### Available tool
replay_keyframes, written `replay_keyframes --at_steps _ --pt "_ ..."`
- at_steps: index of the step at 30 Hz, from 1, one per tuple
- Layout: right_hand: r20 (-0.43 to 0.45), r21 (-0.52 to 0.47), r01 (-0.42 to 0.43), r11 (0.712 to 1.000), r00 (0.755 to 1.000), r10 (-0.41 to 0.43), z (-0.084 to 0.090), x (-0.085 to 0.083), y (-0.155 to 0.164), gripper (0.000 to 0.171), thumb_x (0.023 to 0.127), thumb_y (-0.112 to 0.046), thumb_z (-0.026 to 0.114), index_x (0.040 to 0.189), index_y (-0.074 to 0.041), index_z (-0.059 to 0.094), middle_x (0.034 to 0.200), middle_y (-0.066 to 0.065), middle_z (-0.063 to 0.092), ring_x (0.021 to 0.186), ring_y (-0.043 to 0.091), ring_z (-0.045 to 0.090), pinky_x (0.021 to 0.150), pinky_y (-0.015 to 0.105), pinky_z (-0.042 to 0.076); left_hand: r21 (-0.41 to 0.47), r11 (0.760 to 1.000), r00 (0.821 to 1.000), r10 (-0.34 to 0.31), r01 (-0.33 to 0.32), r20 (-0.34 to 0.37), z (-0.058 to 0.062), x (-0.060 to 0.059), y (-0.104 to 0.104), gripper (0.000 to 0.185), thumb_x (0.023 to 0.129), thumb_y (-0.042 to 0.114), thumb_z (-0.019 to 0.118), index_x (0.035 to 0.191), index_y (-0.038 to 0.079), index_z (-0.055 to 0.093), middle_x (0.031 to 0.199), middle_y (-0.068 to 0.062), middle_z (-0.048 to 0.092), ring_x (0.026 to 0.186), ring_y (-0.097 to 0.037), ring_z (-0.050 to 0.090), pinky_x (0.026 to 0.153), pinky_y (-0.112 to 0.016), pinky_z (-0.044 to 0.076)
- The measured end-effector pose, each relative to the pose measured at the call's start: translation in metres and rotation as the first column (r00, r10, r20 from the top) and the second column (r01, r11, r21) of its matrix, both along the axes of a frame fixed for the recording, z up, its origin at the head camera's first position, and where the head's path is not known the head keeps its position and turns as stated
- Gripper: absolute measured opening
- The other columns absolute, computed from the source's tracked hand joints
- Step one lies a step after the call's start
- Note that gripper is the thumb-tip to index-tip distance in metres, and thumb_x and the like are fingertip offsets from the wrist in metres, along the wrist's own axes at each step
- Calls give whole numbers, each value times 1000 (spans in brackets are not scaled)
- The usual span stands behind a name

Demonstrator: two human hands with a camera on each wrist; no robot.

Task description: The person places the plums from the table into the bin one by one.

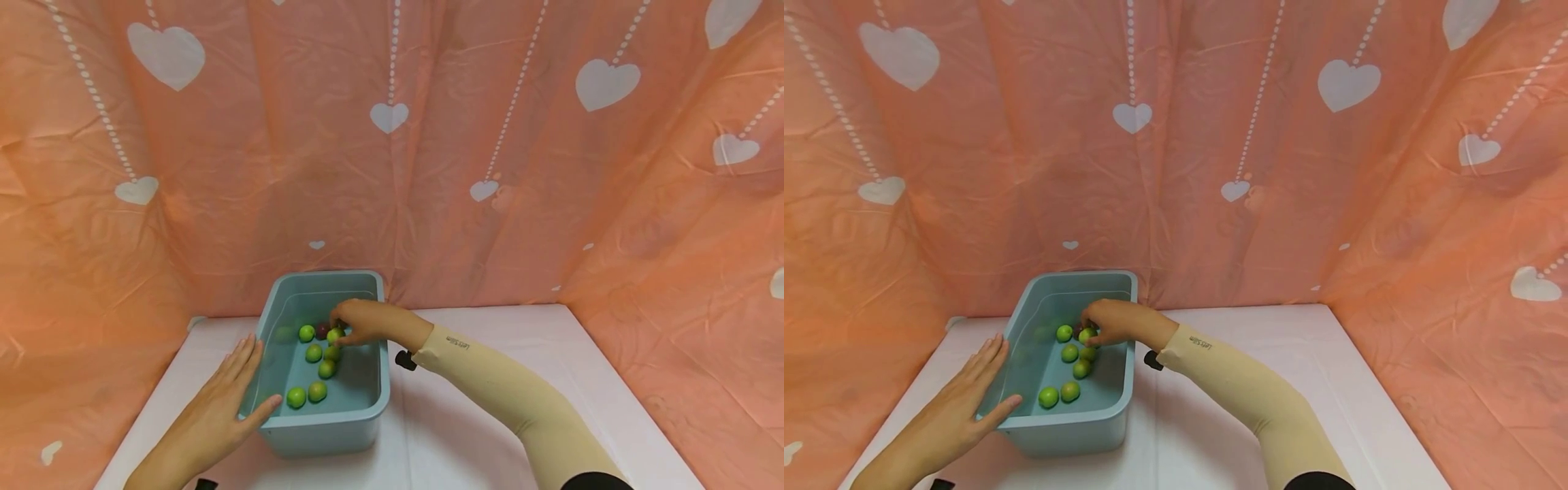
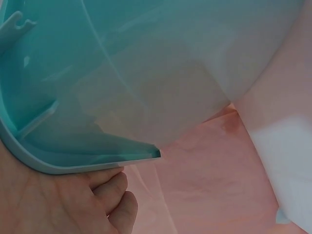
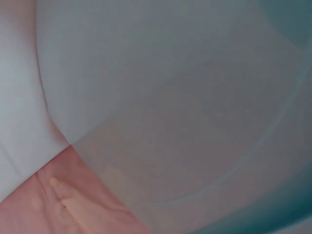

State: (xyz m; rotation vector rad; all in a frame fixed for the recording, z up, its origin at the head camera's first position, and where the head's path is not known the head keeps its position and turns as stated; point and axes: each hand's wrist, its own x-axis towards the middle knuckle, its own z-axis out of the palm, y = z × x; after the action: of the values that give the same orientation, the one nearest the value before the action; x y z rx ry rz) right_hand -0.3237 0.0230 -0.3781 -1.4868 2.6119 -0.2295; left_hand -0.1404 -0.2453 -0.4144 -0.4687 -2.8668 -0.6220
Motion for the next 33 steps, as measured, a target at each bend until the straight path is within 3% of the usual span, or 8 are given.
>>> replay_keyframes --at_steps 5,12,14,16,23,25,30,33 --pt "-23 36 18 999 1000 -17 -1 0 -2 23 99 -27 81 112 -8 76 106 2 73 97 13 66 89 24 54 -14 1000 1000 -4 4 -23 -1 0 0 100 103 61 64 170 0 23 178 -21 17 165 -39 12 133 -39 3" --pt "-47 70 38 997 998 -34 -2 2 -4 25 99 -28 81 114 -7 77 107 3 74 96 12 66 89 25 55 -21 1000 999 -11 10 -43 -1 2 0 99 102 59 66 169 -1 25 177 -23 19 165 -39 13 134 -39 4" --pt "-53 71 42 997 998 -38 -2 2 -4 26 99 -28 81 114 -8 77 108 3 74 97 12 66 89 25 55 -22 1000 999 -10 9 -43 -2 2 0 99 102 59 66 169 -1 25 177 -23 19 165 -39 13 132 -33 0" --pt "-54 73 44 996 998 -40 -1 3 -4 27 99 -28 80 115 -7 77 108 4 74 97 13 66 89 26 55 -24 1000 998 -13 12 -55 -2 2 0 99 102 59 67 169 -1 26 176 -23 20 165 -40 14 134 -37 3" --pt "-34 73 47 996 998 -44 -3 3 -2 34 100 -28 79 122 -2 77 114 12 76 98 16 66 91 30 55 -24 999 997 -24 22 -79 -3 2 0 101 100 57 71 169 -1 27 175 -25 22 164 -42 16 126 -19 -9" --pt "-33 53 38 998 999 -37 -4 2 -1 31 101 -26 79 120 -2 77 111 10 75 98 16 66 90 29 55 -21 999 997 -25 24 -75 -3 2 1 101 100 58 71 169 -1 26 176 -24 21 164 -41 15 124 -17 -11" --pt "-39 -75 5 997 999 -8 -5 1 3 24 103 -23 74 120 -6 76 109 6 73 102 19 68 91 25 54 -23 999 998 -24 23 -63 -3 1 1 102 100 58 71 169 0 25 176 -24 20 164 -42 15 131 -27 -5" --pt "-26 -160 -11 987 1000 7 -5 0 7 25 106 -21 70 125 -5 74 117 9 73 110 23 69 96 26 54 -36 999 998 -25 23 -63 -3 2 -1 102 100 58 70 169 -1 24 176 -25 20 164 -42 16 128 -22 -9"
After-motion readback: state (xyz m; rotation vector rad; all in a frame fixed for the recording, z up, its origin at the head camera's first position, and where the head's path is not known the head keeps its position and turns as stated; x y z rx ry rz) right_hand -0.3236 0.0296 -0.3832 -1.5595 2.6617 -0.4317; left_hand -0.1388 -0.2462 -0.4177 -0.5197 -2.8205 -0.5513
